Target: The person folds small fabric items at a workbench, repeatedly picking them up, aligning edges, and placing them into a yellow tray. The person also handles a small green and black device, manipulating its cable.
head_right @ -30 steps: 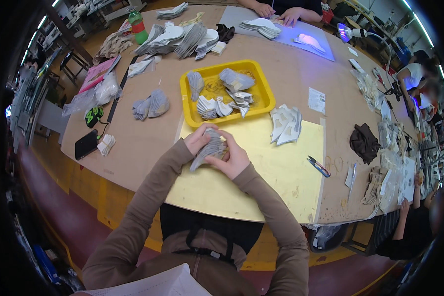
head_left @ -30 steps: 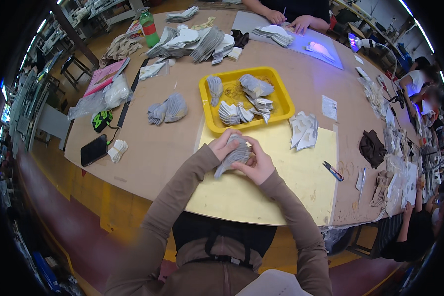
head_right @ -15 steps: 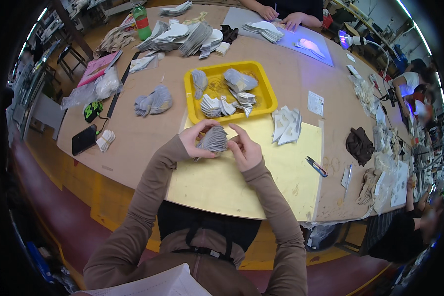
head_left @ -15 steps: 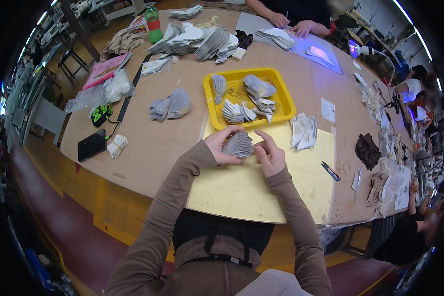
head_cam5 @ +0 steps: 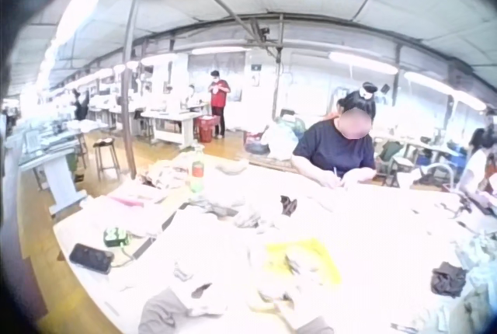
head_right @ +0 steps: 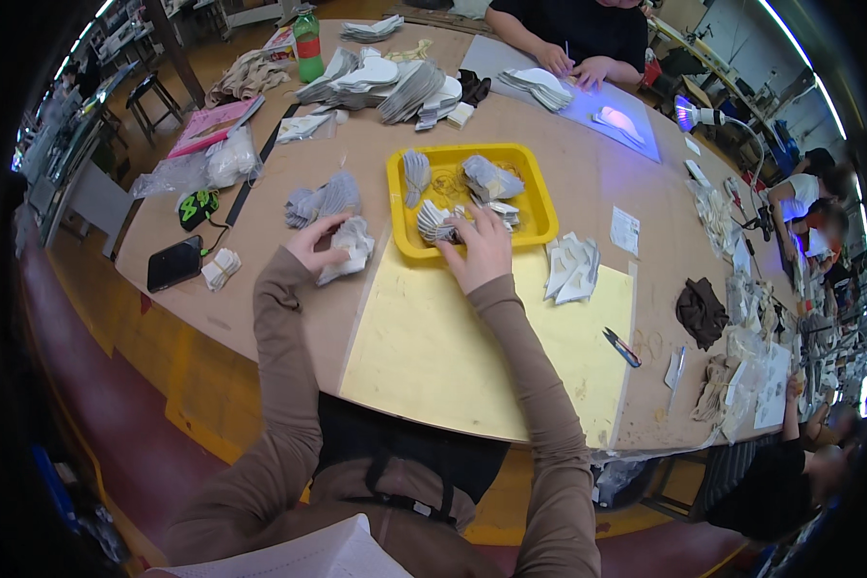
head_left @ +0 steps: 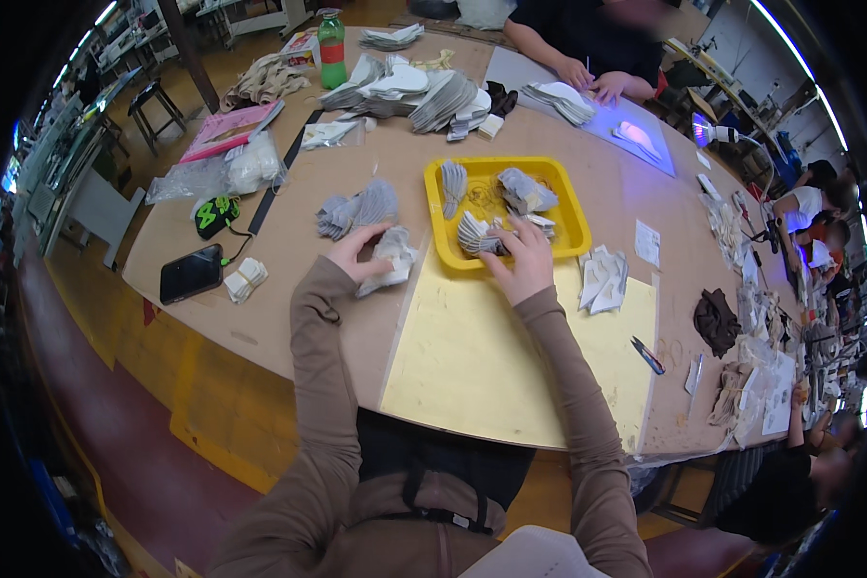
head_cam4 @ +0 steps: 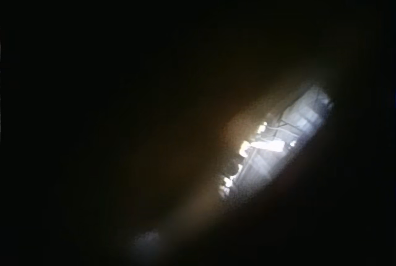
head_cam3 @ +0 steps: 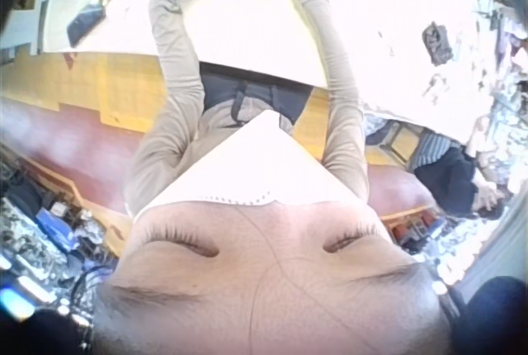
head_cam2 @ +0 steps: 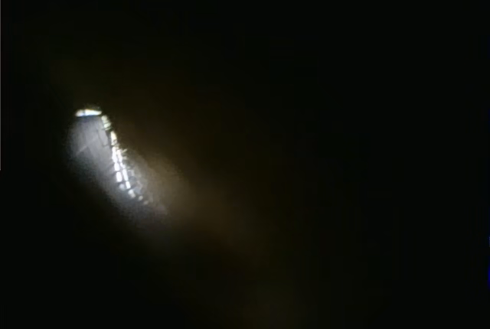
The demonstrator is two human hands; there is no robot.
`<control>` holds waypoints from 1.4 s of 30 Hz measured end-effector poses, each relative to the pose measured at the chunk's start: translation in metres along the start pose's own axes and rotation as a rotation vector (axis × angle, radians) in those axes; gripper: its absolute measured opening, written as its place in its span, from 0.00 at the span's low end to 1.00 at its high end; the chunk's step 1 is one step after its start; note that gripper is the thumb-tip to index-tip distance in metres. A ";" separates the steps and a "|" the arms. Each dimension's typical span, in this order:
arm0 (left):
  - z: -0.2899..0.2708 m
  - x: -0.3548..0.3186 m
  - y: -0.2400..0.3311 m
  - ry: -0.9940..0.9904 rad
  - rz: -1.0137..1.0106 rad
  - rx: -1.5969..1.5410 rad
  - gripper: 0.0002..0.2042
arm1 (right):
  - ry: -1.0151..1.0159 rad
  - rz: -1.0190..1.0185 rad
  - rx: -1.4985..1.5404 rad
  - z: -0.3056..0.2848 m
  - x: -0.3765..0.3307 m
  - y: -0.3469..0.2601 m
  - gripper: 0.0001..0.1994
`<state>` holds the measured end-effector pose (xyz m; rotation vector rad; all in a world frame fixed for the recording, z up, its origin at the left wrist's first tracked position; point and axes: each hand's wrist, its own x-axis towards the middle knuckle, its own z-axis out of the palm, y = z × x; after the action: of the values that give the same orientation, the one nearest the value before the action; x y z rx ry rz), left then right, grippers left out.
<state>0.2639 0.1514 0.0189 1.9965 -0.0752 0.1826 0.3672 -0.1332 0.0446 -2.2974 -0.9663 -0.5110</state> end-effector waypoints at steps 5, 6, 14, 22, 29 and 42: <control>0.008 0.005 0.040 0.227 0.192 0.072 0.22 | 0.181 -0.172 -0.163 -0.013 0.001 -0.015 0.15; 0.010 0.003 0.041 0.122 0.179 -0.147 0.22 | 0.227 -0.234 -0.176 -0.023 -0.002 -0.027 0.14; 0.110 0.007 0.075 -0.270 -0.044 -1.036 0.29 | 0.273 -0.462 -0.177 -0.037 -0.053 -0.061 0.18; 0.113 0.013 0.053 -0.342 -0.130 -1.296 0.24 | 0.312 0.093 0.298 -0.049 -0.056 -0.047 0.11; 0.116 0.011 0.044 -0.309 -0.227 -1.343 0.23 | 0.200 -0.027 0.183 -0.038 -0.052 -0.056 0.13; 0.135 0.003 0.049 -0.172 -0.215 -1.037 0.20 | 0.024 -0.226 0.240 -0.045 -0.054 -0.053 0.08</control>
<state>0.2726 0.0084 0.0083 0.9686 -0.0488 -0.1531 0.2866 -0.1603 0.0685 -1.9771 -1.2145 -0.4839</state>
